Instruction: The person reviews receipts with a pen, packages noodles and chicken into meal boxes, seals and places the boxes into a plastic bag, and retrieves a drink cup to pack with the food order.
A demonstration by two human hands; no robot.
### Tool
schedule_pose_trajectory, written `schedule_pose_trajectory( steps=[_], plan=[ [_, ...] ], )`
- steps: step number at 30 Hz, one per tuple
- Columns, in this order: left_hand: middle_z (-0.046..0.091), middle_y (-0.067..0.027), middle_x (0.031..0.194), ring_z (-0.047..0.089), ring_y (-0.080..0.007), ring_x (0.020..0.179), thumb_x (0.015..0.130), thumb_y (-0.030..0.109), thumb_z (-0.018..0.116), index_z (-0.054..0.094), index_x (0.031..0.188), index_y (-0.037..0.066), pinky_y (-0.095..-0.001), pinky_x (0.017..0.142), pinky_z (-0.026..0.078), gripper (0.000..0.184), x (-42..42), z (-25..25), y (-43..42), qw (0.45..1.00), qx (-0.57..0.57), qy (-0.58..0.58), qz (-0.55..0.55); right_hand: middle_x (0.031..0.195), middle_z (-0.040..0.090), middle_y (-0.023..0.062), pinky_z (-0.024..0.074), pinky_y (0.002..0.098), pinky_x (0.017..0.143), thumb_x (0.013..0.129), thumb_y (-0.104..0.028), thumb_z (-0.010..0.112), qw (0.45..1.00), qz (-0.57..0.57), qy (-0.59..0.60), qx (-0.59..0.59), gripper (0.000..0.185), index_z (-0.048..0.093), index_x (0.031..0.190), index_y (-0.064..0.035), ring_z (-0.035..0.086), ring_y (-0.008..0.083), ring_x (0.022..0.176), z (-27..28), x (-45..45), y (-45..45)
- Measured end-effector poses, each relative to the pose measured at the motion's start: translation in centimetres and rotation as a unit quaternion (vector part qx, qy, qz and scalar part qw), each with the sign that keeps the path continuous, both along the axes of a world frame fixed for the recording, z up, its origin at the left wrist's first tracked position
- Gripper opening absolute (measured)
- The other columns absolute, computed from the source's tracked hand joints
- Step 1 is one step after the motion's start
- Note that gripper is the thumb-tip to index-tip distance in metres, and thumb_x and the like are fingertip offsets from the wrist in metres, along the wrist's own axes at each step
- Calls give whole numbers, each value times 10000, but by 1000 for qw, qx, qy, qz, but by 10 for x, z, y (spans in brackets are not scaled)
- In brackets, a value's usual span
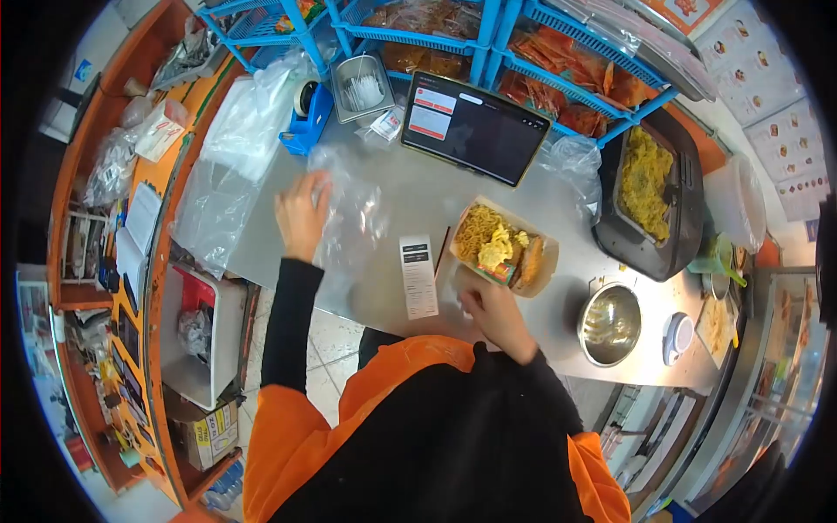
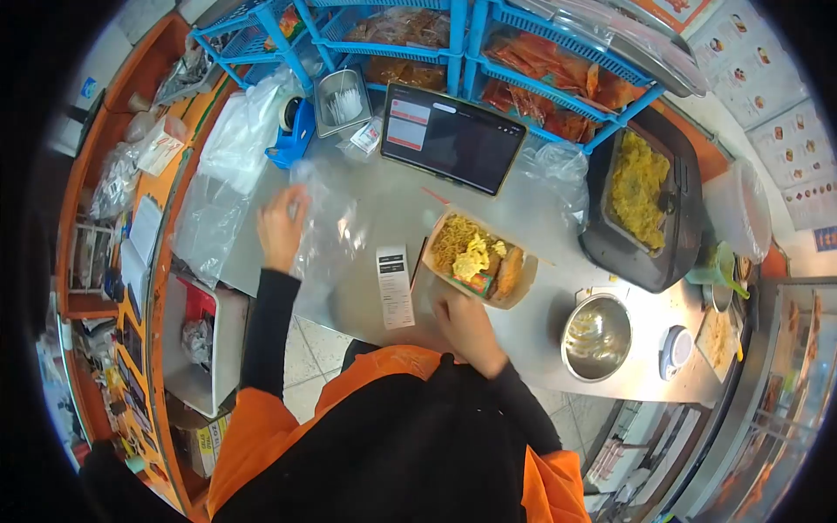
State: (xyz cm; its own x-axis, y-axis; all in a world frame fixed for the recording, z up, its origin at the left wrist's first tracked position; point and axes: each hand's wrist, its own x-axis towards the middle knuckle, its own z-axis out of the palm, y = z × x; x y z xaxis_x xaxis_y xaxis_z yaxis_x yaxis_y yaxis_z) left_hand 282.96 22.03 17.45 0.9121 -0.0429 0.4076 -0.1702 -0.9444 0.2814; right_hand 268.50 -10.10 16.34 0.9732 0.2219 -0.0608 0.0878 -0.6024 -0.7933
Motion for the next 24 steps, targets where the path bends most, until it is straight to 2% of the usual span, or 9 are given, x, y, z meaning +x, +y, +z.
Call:
schedule_pose_trajectory(
  steps=[3,6,8,14,17,18,20,22,24],
  plan=[
    [638,-85,1074,589,-294,998,878,230,631,625,1054,114,-455,871,403,212,14,50,-37,971,-11,-237,34,666,638,162,490,415,549,892,-236,611,980,-130,-40,-146,275,604,765,8,632,348,587,-35,21,55],
    [571,-23,1020,528,-233,981,823,217,630,606,1006,144,-421,801,385,199,-47,32,-68,943,-108,83,-302,674,642,191,493,453,537,865,-353,634,940,-205,22,-271,358,610,785,-4,644,370,610,-37,34,86],
    [587,-5,1092,522,-216,1087,776,291,702,621,1048,152,-386,859,390,316,-81,-12,-81,922,-12,219,-320,668,637,201,498,458,529,851,-375,649,929,-233,5,-287,368,607,835,-9,642,386,613,-38,33,93],
    [537,-27,1114,512,-226,1047,756,441,691,611,1094,157,-391,867,374,449,-35,-55,-22,913,-55,30,-403,685,653,197,520,432,578,839,-254,663,923,-253,25,-290,267,613,818,8,646,366,611,-41,33,102],
    [530,-38,1109,497,-237,1045,797,436,671,597,1035,132,-397,879,358,393,-29,-64,-4,923,-102,72,-365,774,679,129,489,290,572,806,-68,638,943,-275,161,96,98,621,867,7,640,186,618,-18,35,115],
    [529,-33,1103,494,-237,1040,809,432,665,590,1005,126,-401,875,354,370,-29,-66,-1,930,-118,93,-336,774,679,129,489,290,572,806,-68,638,942,-278,163,98,98,621,867,7,640,186,618,-26,31,125],
    [525,-30,1105,491,-241,1041,814,405,672,574,983,121,-399,876,350,345,-30,-72,0,930,-102,96,-339,818,682,103,475,254,587,788,-61,683,894,-337,-31,294,118,617,873,-11,636,129,676,-40,26,154],
    [521,-26,1107,487,-246,1042,818,378,679,557,961,116,-397,877,347,322,-28,-76,0,930,-87,92,-344,800,632,57,455,270,611,750,-65,756,956,-275,-92,52,192,617,883,-56,564,144,659,-29,23,172],
    [516,-23,1088,478,-243,1040,825,356,679,550,938,118,-396,875,342,294,-26,-79,3,925,-120,90,-349,781,589,56,449,298,646,730,-84,774,945,-317,-50,56,235,599,884,-62,541,158,678,-37,23,188]
  ],
)
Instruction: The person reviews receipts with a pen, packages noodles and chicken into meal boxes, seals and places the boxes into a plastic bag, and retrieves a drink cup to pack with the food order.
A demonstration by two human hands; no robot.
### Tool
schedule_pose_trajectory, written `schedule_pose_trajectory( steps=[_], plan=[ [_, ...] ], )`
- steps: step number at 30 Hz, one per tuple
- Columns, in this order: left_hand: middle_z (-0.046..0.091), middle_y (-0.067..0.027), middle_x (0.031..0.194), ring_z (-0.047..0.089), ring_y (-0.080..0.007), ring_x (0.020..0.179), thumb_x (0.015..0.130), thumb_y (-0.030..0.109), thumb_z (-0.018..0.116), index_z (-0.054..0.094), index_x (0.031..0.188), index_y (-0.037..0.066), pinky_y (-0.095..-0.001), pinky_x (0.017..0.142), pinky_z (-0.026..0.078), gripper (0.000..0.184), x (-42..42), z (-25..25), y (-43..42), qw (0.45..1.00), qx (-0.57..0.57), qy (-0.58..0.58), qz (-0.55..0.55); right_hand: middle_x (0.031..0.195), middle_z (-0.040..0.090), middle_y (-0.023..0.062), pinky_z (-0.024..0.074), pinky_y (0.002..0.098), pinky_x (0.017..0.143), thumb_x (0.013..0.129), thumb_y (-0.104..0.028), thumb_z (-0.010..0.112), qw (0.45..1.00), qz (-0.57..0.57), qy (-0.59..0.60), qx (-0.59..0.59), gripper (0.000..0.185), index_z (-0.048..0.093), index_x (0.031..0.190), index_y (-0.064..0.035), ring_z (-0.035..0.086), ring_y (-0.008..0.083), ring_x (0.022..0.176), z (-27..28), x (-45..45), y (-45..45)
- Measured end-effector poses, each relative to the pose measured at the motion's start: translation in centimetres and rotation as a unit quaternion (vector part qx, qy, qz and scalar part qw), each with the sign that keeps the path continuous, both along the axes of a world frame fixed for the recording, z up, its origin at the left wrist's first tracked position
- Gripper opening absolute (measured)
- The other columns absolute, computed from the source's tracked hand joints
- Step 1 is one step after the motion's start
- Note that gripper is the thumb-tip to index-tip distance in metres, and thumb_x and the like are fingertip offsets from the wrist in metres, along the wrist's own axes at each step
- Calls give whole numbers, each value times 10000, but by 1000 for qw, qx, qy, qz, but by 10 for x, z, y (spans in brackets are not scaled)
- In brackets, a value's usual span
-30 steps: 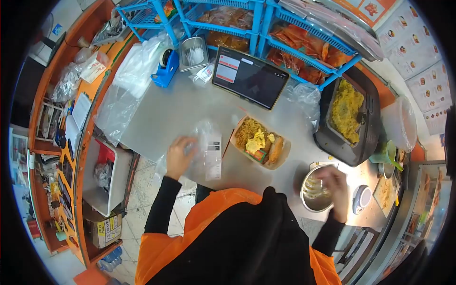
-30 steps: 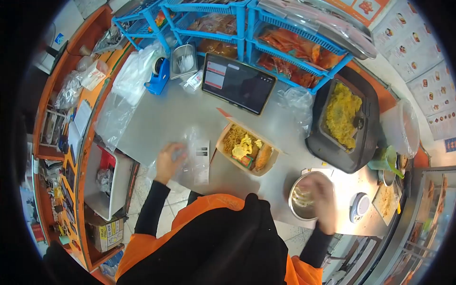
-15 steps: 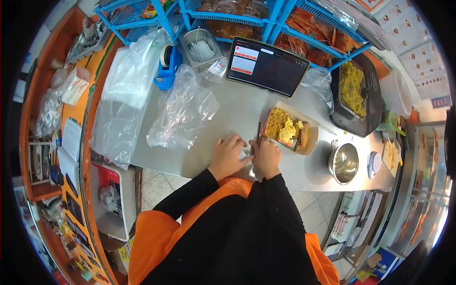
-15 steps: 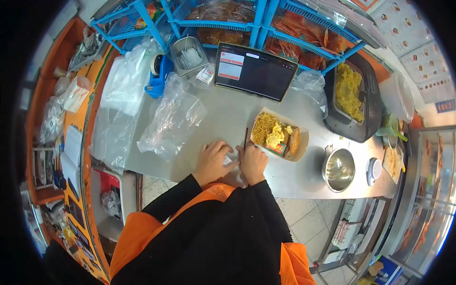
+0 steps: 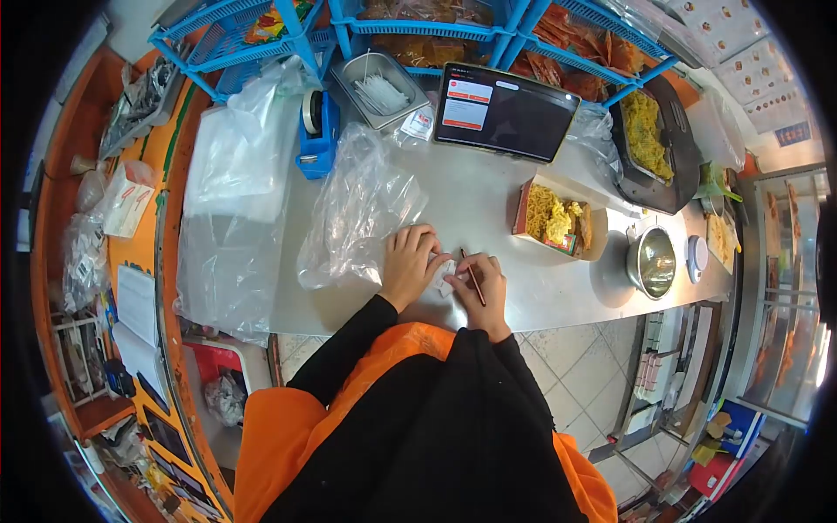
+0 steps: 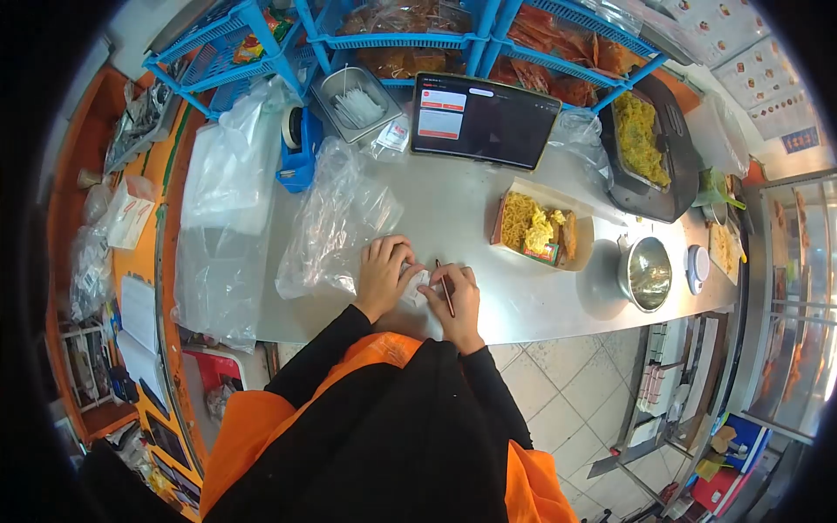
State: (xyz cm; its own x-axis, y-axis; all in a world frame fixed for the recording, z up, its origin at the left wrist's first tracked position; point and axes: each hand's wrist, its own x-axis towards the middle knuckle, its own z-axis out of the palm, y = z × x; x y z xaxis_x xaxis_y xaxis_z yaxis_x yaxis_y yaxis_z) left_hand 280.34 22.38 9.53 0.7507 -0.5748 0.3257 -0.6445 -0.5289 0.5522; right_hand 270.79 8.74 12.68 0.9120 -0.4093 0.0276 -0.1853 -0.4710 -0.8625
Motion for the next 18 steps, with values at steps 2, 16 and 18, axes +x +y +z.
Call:
schedule_pose_trajectory(
  steps=[2,16,18],
  plan=[
    [513,-33,1079,476,-246,1041,824,350,683,550,939,115,-397,864,347,294,3,-2,5,999,-7,22,-34,782,576,62,444,296,647,729,-81,771,999,-16,9,50,236,590,880,-65,539,156,679,2,5,7],
    [624,-121,1102,631,-243,931,883,201,657,472,1227,78,-332,766,480,410,12,25,2,908,-247,332,-68,1035,523,90,502,223,611,847,80,609,951,-159,-77,252,281,404,970,-69,580,118,765,8,-7,42],
    [618,-107,1175,610,-263,1029,847,185,692,583,1177,121,-358,862,468,354,21,12,1,949,-101,282,-96,992,553,83,483,224,651,833,83,622,924,-186,-18,334,239,447,931,-47,578,118,795,-1,-21,38]
  ],
)
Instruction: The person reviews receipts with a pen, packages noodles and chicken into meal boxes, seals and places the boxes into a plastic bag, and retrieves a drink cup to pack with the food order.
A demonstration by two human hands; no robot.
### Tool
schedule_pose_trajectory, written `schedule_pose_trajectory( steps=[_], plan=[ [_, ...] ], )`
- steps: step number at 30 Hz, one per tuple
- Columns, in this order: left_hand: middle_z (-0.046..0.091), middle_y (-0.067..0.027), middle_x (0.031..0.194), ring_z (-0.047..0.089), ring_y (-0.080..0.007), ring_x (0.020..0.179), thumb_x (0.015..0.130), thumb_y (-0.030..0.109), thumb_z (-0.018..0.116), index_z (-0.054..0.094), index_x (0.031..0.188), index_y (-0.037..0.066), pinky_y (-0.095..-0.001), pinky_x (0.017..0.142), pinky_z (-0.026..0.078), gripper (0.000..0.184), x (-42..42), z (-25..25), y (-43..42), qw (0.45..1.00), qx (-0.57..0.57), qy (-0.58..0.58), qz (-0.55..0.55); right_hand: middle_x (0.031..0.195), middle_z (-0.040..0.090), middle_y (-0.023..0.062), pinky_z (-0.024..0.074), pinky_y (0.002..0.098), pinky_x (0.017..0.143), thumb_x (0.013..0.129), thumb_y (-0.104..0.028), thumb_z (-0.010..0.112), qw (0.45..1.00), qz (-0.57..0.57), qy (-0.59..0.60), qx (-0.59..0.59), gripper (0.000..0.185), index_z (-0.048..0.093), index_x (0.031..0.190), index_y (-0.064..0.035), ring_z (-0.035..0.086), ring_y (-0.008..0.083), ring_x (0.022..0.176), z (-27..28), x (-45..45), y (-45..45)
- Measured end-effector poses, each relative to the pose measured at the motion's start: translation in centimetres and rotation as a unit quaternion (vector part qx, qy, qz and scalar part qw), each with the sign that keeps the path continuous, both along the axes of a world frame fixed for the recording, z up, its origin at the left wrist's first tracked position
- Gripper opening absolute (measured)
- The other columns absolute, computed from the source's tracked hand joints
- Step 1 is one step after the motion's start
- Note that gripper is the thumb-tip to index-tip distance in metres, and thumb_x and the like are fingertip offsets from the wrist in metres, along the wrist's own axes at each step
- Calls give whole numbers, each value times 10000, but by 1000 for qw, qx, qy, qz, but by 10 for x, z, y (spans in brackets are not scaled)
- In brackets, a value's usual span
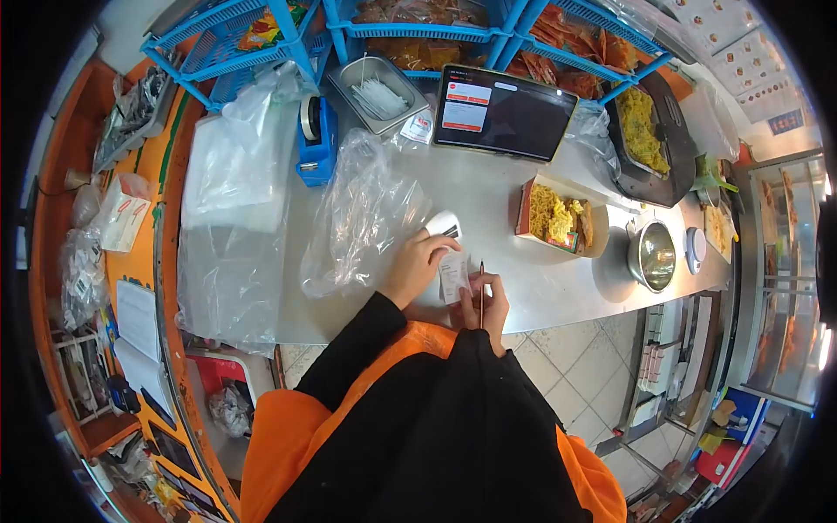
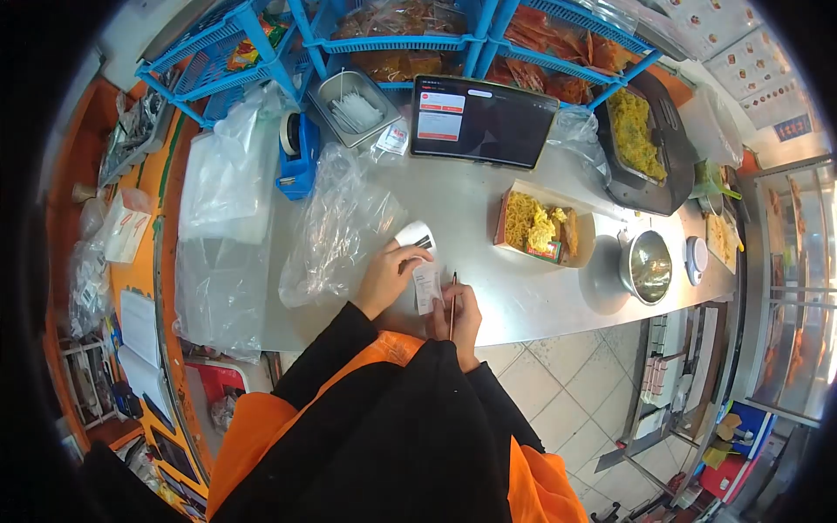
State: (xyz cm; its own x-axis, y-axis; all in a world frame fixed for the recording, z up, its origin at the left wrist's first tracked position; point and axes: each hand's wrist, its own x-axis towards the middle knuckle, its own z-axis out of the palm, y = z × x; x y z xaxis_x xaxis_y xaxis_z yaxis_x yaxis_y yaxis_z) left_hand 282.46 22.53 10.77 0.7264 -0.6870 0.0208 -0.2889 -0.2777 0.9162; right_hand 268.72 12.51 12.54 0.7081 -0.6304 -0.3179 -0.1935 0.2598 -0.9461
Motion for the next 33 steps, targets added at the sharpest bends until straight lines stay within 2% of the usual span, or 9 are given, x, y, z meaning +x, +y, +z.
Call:
schedule_pose_trajectory(
  steps=[2,3,6,7,9,10,12,15,33],
  plan=[
    [531,-56,1332,525,-296,1164,775,242,738,726,997,161,-408,945,411,237,-2,-6,-3,966,71,-240,69,975,571,82,460,231,680,824,63,645,953,100,-22,-285,172,512,898,-17,561,107,788,-11,-11,-11],
    [472,-57,1397,432,-270,1269,767,297,735,697,1132,199,-415,1004,353,380,-1,-2,2,967,102,-222,70,955,594,89,445,239,685,853,17,630,967,84,-24,-239,80,564,896,4,546,102,769,-13,-16,-13],
    [438,-42,1426,386,-293,1306,730,384,753,677,1179,217,-432,1013,341,485,3,-6,8,947,107,-300,45,894,619,83,440,237,672,904,-24,581,973,68,-28,-220,58,583,955,4,543,101,761,-10,-15,-34],
    [438,-42,1426,386,-293,1306,730,384,753,677,1179,217,-432,1013,341,485,0,-6,10,948,109,-296,43,829,635,68,441,224,653,939,-46,534,995,22,-32,-96,90,594,985,3,557,102,738,-8,-12,-36],
    [361,-43,1475,285,-315,1366,625,503,792,619,1251,199,-511,1057,286,718,-4,13,12,951,149,-270,-9,842,667,75,484,219,710,908,-5,571,995,51,-59,-57,122,608,1022,20,624,118,764,-6,-1,-43],
    [361,-43,1475,285,-315,1366,625,503,792,619,1251,199,-511,1057,286,718,-6,16,13,952,150,-268,-11,849,678,82,498,221,738,890,16,586,994,70,-68,-44,125,621,1010,28,645,124,785,-16,0,-45],
    [290,-59,1508,184,-344,1411,528,569,818,520,1356,212,-588,1094,199,949,-10,18,15,945,186,-265,-34,857,685,87,506,229,748,869,34,597,991,99,-56,-69,120,638,982,35,653,127,799,-23,-2,-43],
    [257,-77,1520,126,-351,1433,518,588,818,413,1432,219,-620,1110,135,1066,-12,16,17,948,202,-242,-52,864,692,92,516,239,746,838,55,609,985,125,-50,-113,111,666,931,41,660,128,801,-31,-9,-41],
    [218,-84,1537,96,-359,1442,517,628,800,326,1477,238,-621,1121,85,1139,-12,9,20,945,212,-240,-62,759,668,25,462,211,595,811,29,634,960,144,-54,-233,74,679,864,4,582,47,673,-36,-11,-41]
  ],
)
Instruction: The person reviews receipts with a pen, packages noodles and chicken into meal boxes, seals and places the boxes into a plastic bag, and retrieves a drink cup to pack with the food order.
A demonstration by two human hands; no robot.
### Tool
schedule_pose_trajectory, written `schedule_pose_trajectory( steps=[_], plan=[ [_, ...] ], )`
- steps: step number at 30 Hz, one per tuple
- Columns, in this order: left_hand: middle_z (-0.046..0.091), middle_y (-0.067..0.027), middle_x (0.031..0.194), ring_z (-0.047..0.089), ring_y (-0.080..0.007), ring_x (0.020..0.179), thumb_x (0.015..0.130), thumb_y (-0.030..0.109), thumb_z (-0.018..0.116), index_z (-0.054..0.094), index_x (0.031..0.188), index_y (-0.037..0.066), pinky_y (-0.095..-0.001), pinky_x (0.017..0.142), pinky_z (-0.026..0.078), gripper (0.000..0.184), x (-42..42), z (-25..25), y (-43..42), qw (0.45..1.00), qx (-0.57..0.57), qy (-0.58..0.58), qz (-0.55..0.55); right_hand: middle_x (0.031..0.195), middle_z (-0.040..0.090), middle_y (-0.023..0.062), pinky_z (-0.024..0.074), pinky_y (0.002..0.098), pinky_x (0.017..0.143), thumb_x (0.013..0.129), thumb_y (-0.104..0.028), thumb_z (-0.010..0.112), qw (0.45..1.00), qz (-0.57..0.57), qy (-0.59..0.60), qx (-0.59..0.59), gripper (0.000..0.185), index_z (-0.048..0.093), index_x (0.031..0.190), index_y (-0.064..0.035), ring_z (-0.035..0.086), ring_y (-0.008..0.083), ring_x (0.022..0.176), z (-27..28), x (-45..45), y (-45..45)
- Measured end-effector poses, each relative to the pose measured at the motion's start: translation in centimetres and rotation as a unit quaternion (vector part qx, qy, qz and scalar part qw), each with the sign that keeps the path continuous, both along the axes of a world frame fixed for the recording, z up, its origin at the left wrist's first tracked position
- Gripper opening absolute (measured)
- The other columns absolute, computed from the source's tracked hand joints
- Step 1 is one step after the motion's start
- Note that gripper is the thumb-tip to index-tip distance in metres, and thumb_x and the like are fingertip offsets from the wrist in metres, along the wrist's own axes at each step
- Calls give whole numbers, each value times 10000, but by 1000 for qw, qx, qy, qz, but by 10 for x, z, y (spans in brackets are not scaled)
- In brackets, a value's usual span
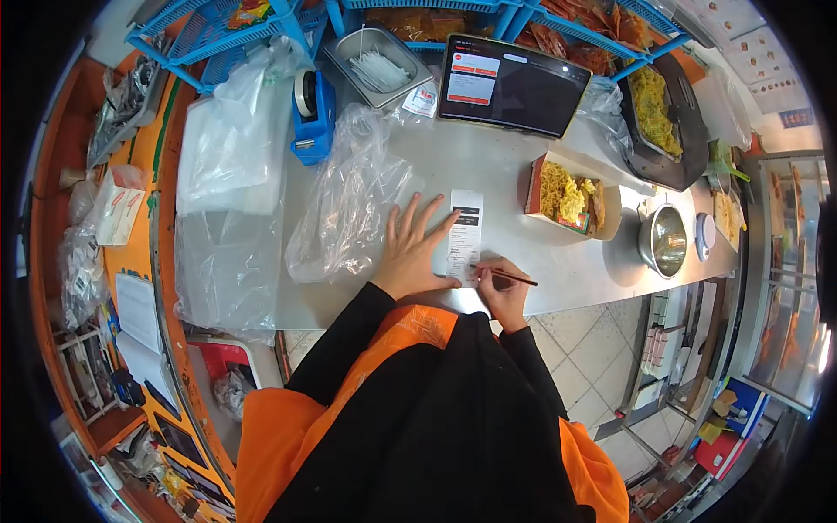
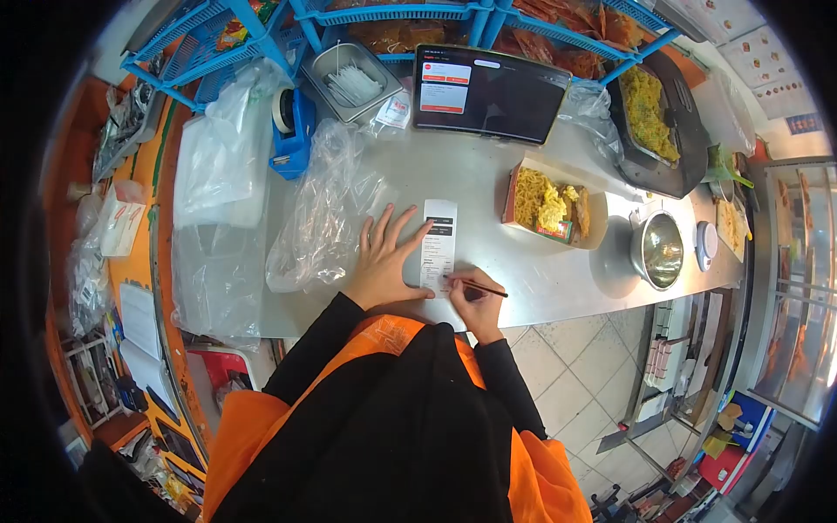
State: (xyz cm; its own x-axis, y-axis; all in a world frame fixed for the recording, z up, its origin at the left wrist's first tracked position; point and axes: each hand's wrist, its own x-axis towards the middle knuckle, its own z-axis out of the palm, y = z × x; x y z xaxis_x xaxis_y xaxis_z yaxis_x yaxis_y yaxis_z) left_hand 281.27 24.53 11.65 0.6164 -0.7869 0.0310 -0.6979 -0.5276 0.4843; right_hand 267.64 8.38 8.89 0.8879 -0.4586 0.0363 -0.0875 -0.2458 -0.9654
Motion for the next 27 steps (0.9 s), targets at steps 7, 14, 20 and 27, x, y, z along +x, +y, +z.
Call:
schedule_pose_trajectory(
  steps=[7,14,20,27],
  plan=[
    [237,-74,1537,141,-362,1437,541,655,774,284,1492,267,-629,1116,105,1138,-3,-1,1,999,-34,-13,3,615,609,174,474,430,549,889,-299,637,941,62,155,-294,316,597,766,-10,615,376,575,23,60,12],
    [265,-1,1545,131,-289,1456,616,712,686,319,1480,277,-647,1103,87,1035,0,14,-1,998,18,-61,-6,1003,526,138,391,432,818,758,-198,713,839,-230,55,-490,315,615,1022,-58,487,321,969,53,59,-49],
    [339,-40,1504,409,-295,1303,802,453,662,369,1452,236,-527,998,347,745,28,50,-54,992,-125,-34,8,1075,520,133,366,431,873,715,-214,708,868,-99,85,-479,348,639,1019,-61,468,324,1027,56,42,-54],
    [626,-18,988,612,-256,952,819,109,633,651,1165,190,-383,786,512,356,64,49,-89,979,-185,-20,86,1167,575,193,410,428,962,760,52,607,853,-302,33,-425,308,633,1060,-14,523,385,1125,64,28,-150]
  ],
)
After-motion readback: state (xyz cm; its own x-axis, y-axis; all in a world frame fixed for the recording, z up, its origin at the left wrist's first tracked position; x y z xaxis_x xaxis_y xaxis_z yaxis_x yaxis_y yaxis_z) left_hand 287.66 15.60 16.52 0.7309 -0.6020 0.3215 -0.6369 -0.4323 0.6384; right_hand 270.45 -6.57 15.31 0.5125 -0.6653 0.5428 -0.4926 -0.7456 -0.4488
